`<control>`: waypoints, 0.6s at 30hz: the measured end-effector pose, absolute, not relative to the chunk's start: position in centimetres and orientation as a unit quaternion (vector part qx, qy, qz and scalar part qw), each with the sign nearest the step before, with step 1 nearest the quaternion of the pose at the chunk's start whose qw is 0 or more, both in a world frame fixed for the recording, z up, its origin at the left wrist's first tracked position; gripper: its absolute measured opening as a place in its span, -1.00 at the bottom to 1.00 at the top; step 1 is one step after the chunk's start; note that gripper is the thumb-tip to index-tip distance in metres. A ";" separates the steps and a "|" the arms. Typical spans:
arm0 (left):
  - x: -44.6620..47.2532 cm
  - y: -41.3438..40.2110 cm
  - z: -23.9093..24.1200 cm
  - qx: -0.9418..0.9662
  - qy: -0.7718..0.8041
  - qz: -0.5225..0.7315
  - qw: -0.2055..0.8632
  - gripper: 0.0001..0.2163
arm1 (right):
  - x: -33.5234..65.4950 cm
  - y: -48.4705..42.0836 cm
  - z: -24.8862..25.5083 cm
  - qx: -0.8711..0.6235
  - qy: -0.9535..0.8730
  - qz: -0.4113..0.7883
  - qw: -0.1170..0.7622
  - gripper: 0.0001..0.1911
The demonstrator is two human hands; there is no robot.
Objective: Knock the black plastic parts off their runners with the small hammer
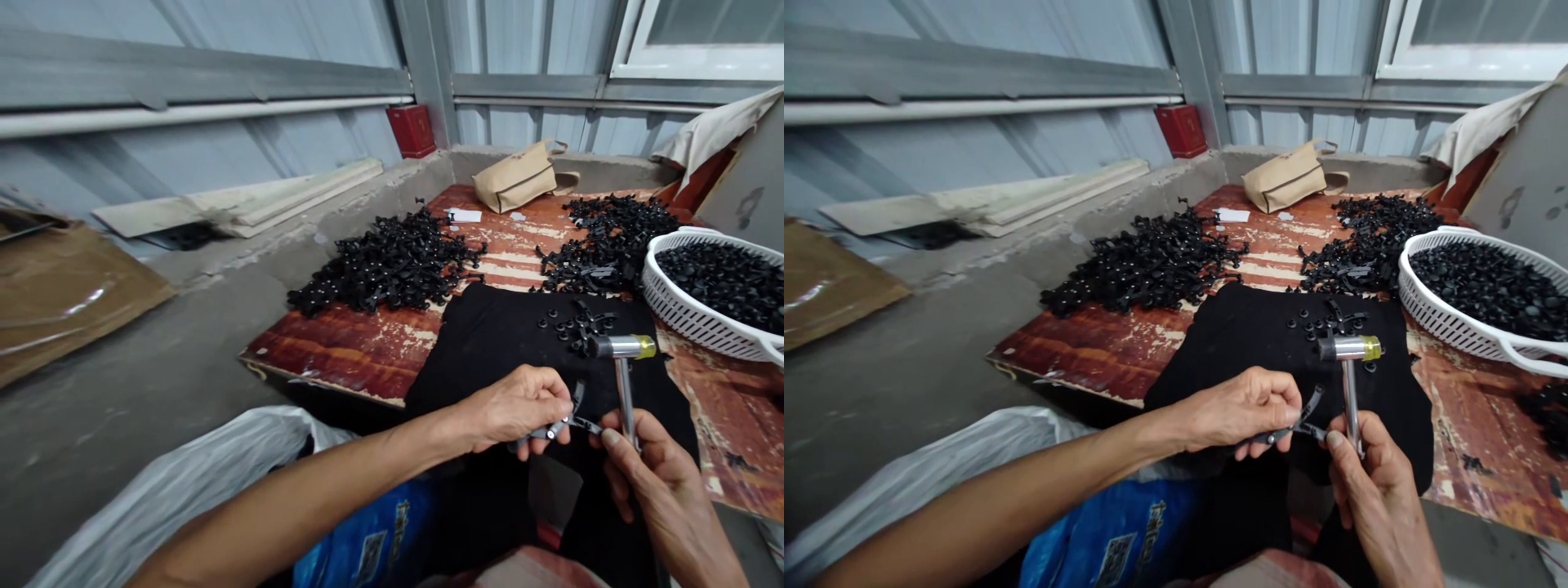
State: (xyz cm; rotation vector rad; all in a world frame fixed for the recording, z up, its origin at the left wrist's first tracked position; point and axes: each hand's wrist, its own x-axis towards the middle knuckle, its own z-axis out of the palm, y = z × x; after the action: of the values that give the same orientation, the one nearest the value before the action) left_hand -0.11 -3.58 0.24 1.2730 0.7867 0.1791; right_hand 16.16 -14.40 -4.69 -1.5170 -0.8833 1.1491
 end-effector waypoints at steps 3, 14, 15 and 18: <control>-0.7 -2.8 0.8 0.640 0.319 0.013 0.699 -0.85 | 16.1 -14.6 -4.4 -0.639 -0.370 0.457 0.496 -0.64; -0.9 -1.9 1.1 0.696 0.231 -0.027 0.679 -0.86 | 14.8 -14.9 -3.5 -0.592 -0.322 0.512 0.533 -0.64; -0.9 -1.8 0.9 0.672 0.252 0.011 0.696 -0.81 | 14.8 -15.0 -3.6 -0.591 -0.316 0.510 0.540 -0.65; -1.1 -2.0 0.2 0.546 0.310 0.162 0.761 -0.60 | 15.1 -15.2 -3.8 -0.584 -0.294 0.480 0.585 -0.70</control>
State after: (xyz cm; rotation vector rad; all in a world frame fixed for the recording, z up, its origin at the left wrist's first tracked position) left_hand -1.12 -2.04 0.16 1.1883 0.6757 0.3518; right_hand 15.11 -15.21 -3.83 -1.3627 -0.6854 1.1184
